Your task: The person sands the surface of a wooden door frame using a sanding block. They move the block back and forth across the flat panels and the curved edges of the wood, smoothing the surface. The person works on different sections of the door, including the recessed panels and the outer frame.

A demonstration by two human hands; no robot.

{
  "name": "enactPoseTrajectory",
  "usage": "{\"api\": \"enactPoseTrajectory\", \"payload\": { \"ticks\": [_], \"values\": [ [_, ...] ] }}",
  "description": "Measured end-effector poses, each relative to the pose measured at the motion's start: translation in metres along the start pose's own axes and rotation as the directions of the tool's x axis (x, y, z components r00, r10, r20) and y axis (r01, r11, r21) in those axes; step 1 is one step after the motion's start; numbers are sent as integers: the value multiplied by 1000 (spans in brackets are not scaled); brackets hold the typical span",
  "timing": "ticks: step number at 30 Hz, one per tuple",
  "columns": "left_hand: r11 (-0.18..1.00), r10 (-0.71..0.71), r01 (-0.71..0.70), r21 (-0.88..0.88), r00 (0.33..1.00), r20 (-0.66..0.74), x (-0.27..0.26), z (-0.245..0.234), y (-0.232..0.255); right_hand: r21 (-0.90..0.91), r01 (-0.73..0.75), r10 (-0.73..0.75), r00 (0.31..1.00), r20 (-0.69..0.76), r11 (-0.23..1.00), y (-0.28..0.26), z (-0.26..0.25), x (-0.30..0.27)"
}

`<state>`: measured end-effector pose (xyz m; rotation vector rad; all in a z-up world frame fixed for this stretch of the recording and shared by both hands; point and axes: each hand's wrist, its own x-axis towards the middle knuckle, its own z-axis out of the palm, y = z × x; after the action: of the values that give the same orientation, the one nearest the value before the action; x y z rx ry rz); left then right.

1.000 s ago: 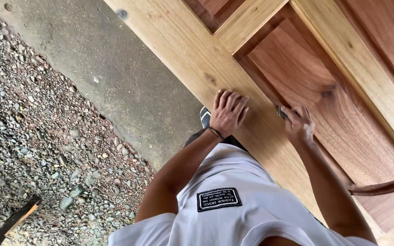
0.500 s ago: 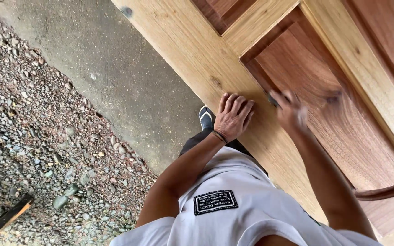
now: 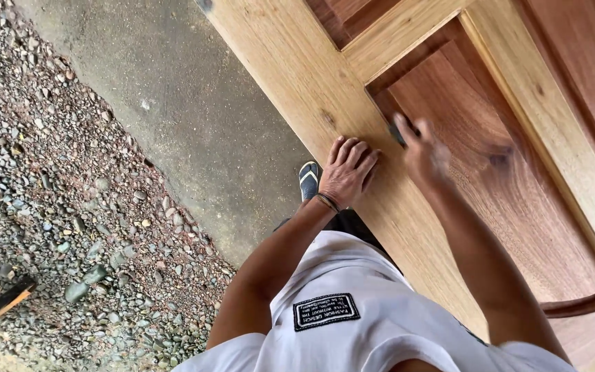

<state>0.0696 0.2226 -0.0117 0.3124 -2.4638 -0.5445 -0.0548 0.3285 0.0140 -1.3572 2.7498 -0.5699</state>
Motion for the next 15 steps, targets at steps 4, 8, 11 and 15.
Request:
{"api": "enactPoseTrajectory", "payload": {
  "ticks": [4,8,11,15],
  "values": [
    [1000,-8,8,17,1000,-19,5,1,0,-109,-75,79,996,32,991,35,-4,-52],
    [1000,-5,5,23,1000,3,1,0,1,-115,-120,126,991,42,986,41,6,-53],
    [1000,-8,8,25,1000,21,1,-2,2,29,-239,234,966,114,971,26,2,-27],
    [1000,-10,10,15,1000,17,-5,4,1,167,-373,334,916,222,913,7,1,-3]
  ]
}}
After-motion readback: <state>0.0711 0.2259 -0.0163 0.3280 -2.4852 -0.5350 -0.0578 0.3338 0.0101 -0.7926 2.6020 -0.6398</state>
